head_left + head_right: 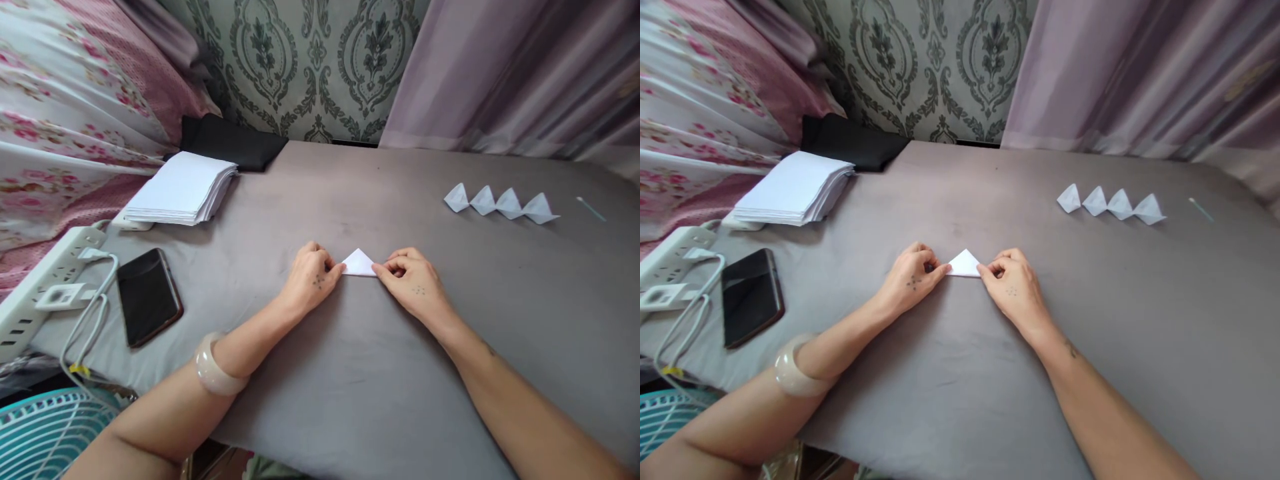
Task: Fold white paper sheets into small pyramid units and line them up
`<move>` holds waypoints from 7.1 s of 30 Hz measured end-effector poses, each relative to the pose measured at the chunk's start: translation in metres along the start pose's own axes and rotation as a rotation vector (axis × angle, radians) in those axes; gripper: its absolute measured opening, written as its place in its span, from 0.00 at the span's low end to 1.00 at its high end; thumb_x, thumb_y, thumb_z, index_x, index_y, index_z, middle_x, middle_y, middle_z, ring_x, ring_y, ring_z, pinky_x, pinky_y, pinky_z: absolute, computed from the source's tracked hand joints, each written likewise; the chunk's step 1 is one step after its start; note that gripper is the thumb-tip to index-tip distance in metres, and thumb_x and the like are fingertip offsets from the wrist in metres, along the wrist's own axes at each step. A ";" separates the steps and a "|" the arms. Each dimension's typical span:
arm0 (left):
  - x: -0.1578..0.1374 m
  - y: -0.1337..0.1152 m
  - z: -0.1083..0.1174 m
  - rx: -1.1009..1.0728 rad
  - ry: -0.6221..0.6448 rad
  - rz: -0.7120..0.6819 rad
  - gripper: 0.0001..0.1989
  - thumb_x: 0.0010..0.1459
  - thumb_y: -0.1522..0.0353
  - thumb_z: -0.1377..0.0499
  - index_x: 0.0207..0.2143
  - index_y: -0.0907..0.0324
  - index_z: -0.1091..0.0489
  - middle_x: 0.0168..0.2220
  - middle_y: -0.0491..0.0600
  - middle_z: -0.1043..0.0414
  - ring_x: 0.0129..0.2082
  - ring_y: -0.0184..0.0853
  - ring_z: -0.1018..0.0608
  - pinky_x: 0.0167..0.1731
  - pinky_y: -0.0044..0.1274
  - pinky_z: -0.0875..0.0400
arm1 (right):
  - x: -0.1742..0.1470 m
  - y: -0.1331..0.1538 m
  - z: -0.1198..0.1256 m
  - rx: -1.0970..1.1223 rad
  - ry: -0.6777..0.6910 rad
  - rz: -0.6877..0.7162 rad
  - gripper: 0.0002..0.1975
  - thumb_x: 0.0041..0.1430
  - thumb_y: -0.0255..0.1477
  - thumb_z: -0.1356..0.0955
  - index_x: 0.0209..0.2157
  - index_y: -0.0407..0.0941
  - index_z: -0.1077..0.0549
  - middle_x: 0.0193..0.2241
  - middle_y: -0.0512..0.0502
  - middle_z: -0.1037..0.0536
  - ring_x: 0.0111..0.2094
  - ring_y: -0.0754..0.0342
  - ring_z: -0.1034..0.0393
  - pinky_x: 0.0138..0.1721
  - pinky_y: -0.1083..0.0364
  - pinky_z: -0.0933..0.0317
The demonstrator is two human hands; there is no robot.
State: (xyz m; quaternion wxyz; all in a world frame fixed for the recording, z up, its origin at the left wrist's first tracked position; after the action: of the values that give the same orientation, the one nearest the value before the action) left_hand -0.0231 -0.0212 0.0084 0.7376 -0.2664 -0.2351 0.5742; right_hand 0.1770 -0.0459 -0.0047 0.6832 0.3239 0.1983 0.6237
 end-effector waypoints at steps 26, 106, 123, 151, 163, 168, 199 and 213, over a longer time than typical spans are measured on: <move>0.002 -0.001 -0.009 0.265 0.245 -0.591 0.24 0.62 0.79 0.58 0.54 0.55 0.34 0.47 0.52 0.35 0.43 0.36 0.34 0.49 0.28 0.35 | 0.008 0.003 0.003 -0.087 0.122 -0.042 0.14 0.52 0.40 0.31 0.20 0.46 0.26 0.37 0.45 0.26 0.31 0.54 0.31 0.36 0.52 0.39; -0.003 0.011 0.018 0.078 0.006 0.095 0.16 0.60 0.58 0.45 0.31 0.57 0.23 0.37 0.53 0.26 0.45 0.46 0.30 0.49 0.41 0.39 | -0.023 0.041 0.004 -0.452 0.289 0.454 0.21 0.68 0.38 0.44 0.47 0.50 0.24 0.41 0.42 0.27 0.44 0.46 0.34 0.39 0.48 0.38; -0.003 0.007 0.001 0.246 0.036 0.004 0.13 0.59 0.62 0.45 0.28 0.60 0.28 0.38 0.56 0.30 0.44 0.46 0.32 0.45 0.39 0.40 | -0.021 0.022 0.013 -0.275 0.340 0.551 0.20 0.67 0.35 0.43 0.54 0.47 0.30 0.47 0.41 0.28 0.47 0.47 0.35 0.50 0.47 0.38; 0.035 -0.007 -0.001 0.118 0.311 -0.603 0.22 0.48 0.82 0.50 0.41 0.62 0.23 0.45 0.55 0.26 0.41 0.36 0.25 0.43 0.26 0.32 | -0.024 0.035 0.006 -0.385 0.259 0.565 0.18 0.64 0.29 0.41 0.47 0.42 0.24 0.45 0.38 0.26 0.45 0.44 0.33 0.47 0.45 0.37; 0.033 0.002 -0.018 -0.125 0.164 -0.391 0.13 0.55 0.69 0.42 0.43 0.64 0.29 0.43 0.55 0.34 0.39 0.34 0.29 0.43 0.28 0.33 | -0.017 0.019 -0.011 -0.092 0.033 0.450 0.09 0.59 0.31 0.35 0.35 0.46 0.23 0.38 0.44 0.24 0.42 0.49 0.31 0.46 0.49 0.37; 0.033 0.001 -0.018 -0.172 0.180 -0.360 0.11 0.52 0.71 0.40 0.39 0.62 0.33 0.38 0.51 0.34 0.37 0.33 0.31 0.42 0.28 0.34 | -0.014 0.013 -0.011 -0.106 -0.056 0.375 0.12 0.57 0.32 0.34 0.43 0.45 0.26 0.42 0.41 0.28 0.44 0.46 0.33 0.48 0.47 0.37; 0.009 -0.028 -0.012 -0.870 0.347 -0.200 0.17 0.47 0.62 0.32 0.36 0.63 0.30 0.31 0.46 0.29 0.29 0.27 0.29 0.32 0.21 0.34 | -0.011 0.022 0.011 0.728 -0.061 0.098 0.22 0.45 0.36 0.27 0.42 0.45 0.31 0.32 0.48 0.21 0.33 0.53 0.28 0.40 0.51 0.35; -0.001 -0.035 -0.021 -0.802 0.442 -0.046 0.19 0.49 0.56 0.33 0.33 0.64 0.26 0.26 0.49 0.26 0.26 0.28 0.26 0.30 0.22 0.32 | -0.010 0.018 0.016 0.712 -0.201 -0.018 0.19 0.48 0.47 0.31 0.26 0.44 0.26 0.22 0.49 0.26 0.25 0.55 0.34 0.28 0.55 0.40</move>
State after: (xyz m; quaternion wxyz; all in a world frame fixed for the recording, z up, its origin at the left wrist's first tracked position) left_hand 0.0159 -0.0319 0.0158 0.6214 -0.6416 -0.2816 0.3506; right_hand 0.1733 -0.0585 0.0183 0.5492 0.5990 0.3377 0.4748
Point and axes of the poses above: each hand's wrist, its own x-axis towards the middle knuckle, its own z-axis out of the back of the hand, y = z × x, the point moved 2 cm from there along x, towards the middle knuckle
